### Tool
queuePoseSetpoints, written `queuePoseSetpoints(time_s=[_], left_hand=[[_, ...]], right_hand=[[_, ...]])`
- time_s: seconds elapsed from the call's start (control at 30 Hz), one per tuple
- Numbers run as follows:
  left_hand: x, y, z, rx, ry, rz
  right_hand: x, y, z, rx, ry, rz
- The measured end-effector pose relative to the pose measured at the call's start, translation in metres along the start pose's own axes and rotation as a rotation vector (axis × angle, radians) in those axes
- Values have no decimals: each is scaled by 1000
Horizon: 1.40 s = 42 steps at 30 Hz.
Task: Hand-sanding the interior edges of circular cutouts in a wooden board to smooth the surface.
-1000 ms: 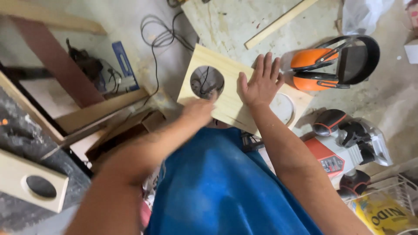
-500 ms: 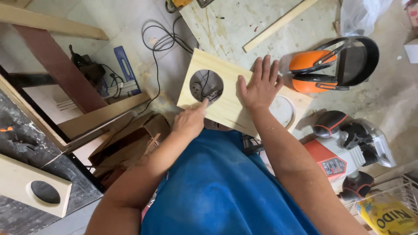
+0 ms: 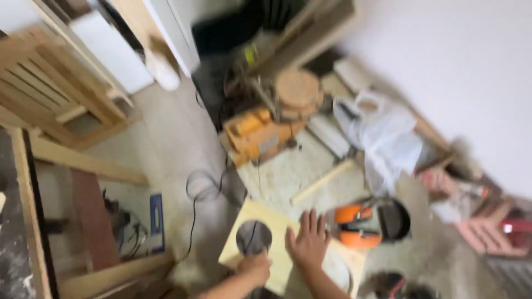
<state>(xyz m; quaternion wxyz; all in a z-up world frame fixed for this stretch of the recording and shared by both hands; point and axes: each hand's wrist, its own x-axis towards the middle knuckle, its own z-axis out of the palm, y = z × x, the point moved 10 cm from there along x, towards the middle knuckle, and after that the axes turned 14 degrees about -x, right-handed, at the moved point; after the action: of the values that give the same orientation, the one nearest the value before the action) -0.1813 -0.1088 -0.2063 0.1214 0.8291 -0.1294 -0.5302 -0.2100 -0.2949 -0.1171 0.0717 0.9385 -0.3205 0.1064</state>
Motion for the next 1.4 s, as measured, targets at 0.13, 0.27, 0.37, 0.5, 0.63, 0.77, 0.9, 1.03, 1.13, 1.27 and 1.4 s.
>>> queuePoseSetpoints(time_s=[0.13, 0.27, 0.37, 0.5, 0.63, 0.77, 0.9, 1.03, 1.13, 1.27, 1.4], left_hand=[[-23, 6, 2, 37, -196, -88], [-17, -2, -7, -109, -109, -105], [-24, 6, -14, -118, -142, -198], [42, -8, 22, 126, -115, -38], [-14, 5, 1, -77, -197, -127], [-2, 13, -11, -183, -79, 43], [13, -20, 11, -330, -86, -8], [-47, -1, -25, -441, -51, -88], [-27, -6, -8, -374, 4, -107], [-57, 8, -29, -321, 4, -172], [-14, -8, -7, -257, -28, -187]], right_hand=[[-22, 5, 22, -11, -458, 76], [-18, 6, 32, -16, -410, 88], [-19, 6, 33, -8, -427, 82], [-15, 6, 29, 7, -407, 91], [-14, 6, 29, 11, -509, 73], [-17, 4, 26, -64, -208, 16], [-24, 1, 22, -73, -200, -26], [-21, 3, 27, -64, -256, -9], [-23, 5, 27, -49, -271, -14], [-19, 3, 24, -55, -197, -17], [-16, 4, 27, -36, -196, 1]])
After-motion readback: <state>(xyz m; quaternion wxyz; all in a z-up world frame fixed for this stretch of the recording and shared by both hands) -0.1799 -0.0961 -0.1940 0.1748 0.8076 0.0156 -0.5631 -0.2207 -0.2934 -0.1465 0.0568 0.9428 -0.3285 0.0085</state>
